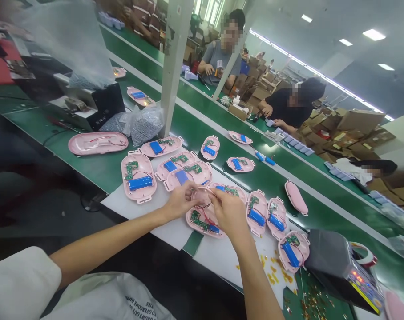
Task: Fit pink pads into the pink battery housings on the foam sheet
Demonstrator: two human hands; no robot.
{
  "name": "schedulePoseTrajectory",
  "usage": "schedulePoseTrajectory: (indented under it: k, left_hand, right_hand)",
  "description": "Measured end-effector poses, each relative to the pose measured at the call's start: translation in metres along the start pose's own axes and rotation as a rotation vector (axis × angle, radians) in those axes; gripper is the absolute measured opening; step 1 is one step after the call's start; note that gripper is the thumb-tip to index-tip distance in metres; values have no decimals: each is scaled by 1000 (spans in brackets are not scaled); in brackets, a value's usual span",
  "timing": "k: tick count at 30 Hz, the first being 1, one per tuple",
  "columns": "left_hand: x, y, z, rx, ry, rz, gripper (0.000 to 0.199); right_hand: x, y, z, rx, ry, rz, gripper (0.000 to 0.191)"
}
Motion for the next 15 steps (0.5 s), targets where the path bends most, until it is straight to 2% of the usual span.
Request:
schedulePoseTrajectory:
  k: [2, 3, 6, 10, 12, 14, 15]
  left_hand:
    - [-7, 1, -2, -21, -183, -175, 46]
    - [-8, 2, -2, -48, -232, -225, 49]
    - [-6, 0, 1, -104, -265, -233, 44]
    - [-4, -3, 4, -135, -273, -123, 50]
    - [-2, -1, 6, -165, -247, 2, 50]
    - [1, 2, 10, -227, -210, 169, 50]
    - [2, 2, 13, -234, -185, 273, 47]
  right_hand:
    - [1, 1, 3, -39, -8, -11, 32]
    - [2, 3, 5, -52, -16, -19, 30]
    - [5, 13, 12, -68, 4, -67, 26]
    - [-4, 29, 16, -135, 30, -25, 13]
    - [-6, 33, 11, -163, -7, 73, 23]
    - [10, 23, -3, -50, -11, 188, 34]
    - [27, 12, -17, 80, 31, 238, 33]
Point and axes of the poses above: each hand's wrist, its own z-axis towards the middle knuckle, its own y-axis out of the palm, x = y × z, the point moved 5 cm from there along z, towards the middle knuckle, and after that the axes turned 1 degree about -y, right-handed, at the moved point
